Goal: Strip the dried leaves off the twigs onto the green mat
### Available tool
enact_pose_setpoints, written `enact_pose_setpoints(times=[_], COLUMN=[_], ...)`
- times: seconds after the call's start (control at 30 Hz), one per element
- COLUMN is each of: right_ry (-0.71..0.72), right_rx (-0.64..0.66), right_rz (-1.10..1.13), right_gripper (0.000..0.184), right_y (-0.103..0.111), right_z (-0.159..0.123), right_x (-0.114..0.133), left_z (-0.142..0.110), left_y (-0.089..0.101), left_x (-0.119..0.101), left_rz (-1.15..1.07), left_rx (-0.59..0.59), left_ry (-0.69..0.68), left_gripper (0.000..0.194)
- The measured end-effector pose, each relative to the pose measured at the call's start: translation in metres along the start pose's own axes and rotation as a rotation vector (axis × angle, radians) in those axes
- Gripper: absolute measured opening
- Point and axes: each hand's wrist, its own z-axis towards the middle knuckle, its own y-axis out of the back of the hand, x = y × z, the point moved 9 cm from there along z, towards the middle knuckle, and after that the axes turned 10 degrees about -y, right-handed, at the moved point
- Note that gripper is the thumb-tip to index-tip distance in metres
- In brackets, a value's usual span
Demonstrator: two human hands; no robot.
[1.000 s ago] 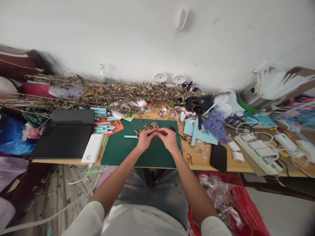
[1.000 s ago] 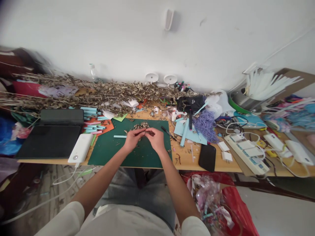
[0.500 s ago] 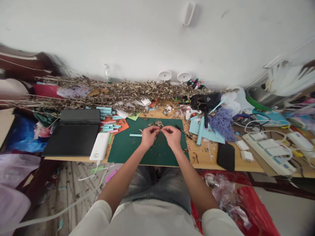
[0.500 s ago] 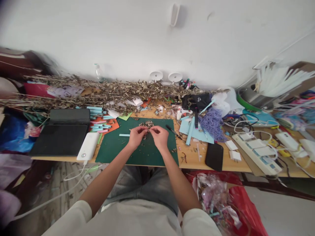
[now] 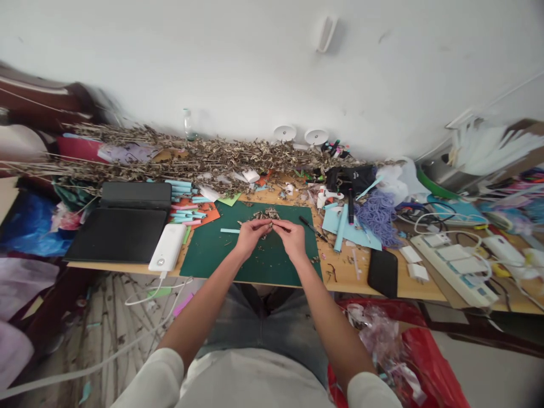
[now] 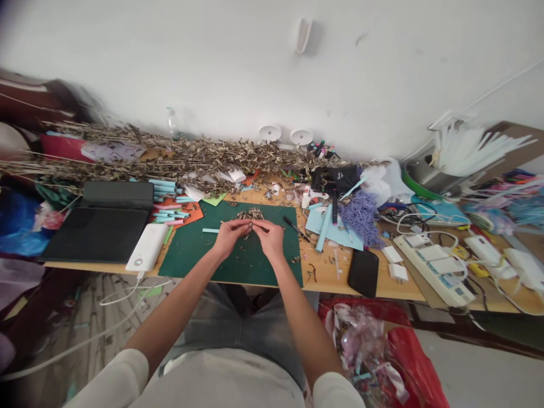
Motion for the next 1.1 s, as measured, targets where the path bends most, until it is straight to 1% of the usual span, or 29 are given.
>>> enact_pose_setpoints(times=[0.07, 0.13, 0.2, 0.27, 0.33, 0.43, 0.53, 0.6, 0.67, 0.77, 0.83, 0.93, 0.97, 1.0, 1.1], right_ry=[-0.022, -0.028, -0.047, -0.068, -0.044, 0.039, 0.089, 0.101, 0.099, 0.079, 0.042, -0.018, -0.018, -0.004, 0.074], right_rx=[-0.028, -0.083, -0.139, -0.150, -0.110, -0.065, -0.084, -0.114, -0.124, -0.103, -0.143, -0.268, -0.271, -0.244, -0.117], right_rz=[-0.036, -0.070, -0.050, -0.005, 0.002, -0.048, -0.103, -0.158, -0.206, -0.213, -0.188, -0.124, -0.105, -0.097, -0.135], right_gripper=[0.018, 0.017, 0.017, 0.018, 0.018, 0.017, 0.017, 0.016, 0.016, 0.015, 0.015, 0.018, 0.019, 0.019, 0.017], right_y=[0.000, 0.004, 0.012, 0.017, 0.016, 0.011, 0.008, 0.008, 0.005, 0.001, 0.006, 0.021, 0.023, 0.022, 0.009], right_z=[0.001, 0.001, 0.002, 0.002, 0.002, -0.001, -0.004, -0.006, -0.006, -0.006, -0.007, -0.010, -0.011, -0.012, -0.013], right_x=[-0.001, 0.000, 0.000, -0.002, -0.001, 0.006, 0.012, 0.014, 0.014, 0.010, 0.005, -0.001, -0.001, 0.000, 0.009], left_z=[0.000, 0.002, 0.003, 0.004, 0.005, 0.004, 0.004, 0.004, 0.004, 0.004, 0.005, 0.007, 0.007, 0.008, 0.006], left_y=[0.003, 0.007, 0.009, 0.010, 0.007, 0.001, -0.005, -0.007, -0.006, -0.004, -0.003, 0.003, 0.004, 0.004, 0.000], left_x=[0.000, -0.003, -0.007, -0.008, -0.007, -0.004, -0.003, -0.004, -0.007, -0.009, -0.011, -0.014, -0.013, -0.010, 0.000], left_rz=[0.051, 0.110, 0.146, 0.151, 0.136, 0.102, 0.118, 0.187, 0.257, 0.304, 0.345, 0.387, 0.371, 0.333, 0.158], left_rx=[-0.028, -0.071, -0.102, -0.112, -0.093, -0.047, 0.018, 0.049, 0.045, 0.020, 0.004, -0.041, -0.050, -0.051, -0.048], left_ry=[0.006, -0.023, -0.065, -0.073, -0.053, -0.032, -0.030, -0.055, -0.090, -0.113, -0.130, -0.153, -0.139, -0.114, -0.033], left_gripper=[0.035, 0.033, 0.031, 0.030, 0.029, 0.027, 0.026, 0.025, 0.023, 0.019, 0.015, 0.011, 0.011, 0.012, 0.021])
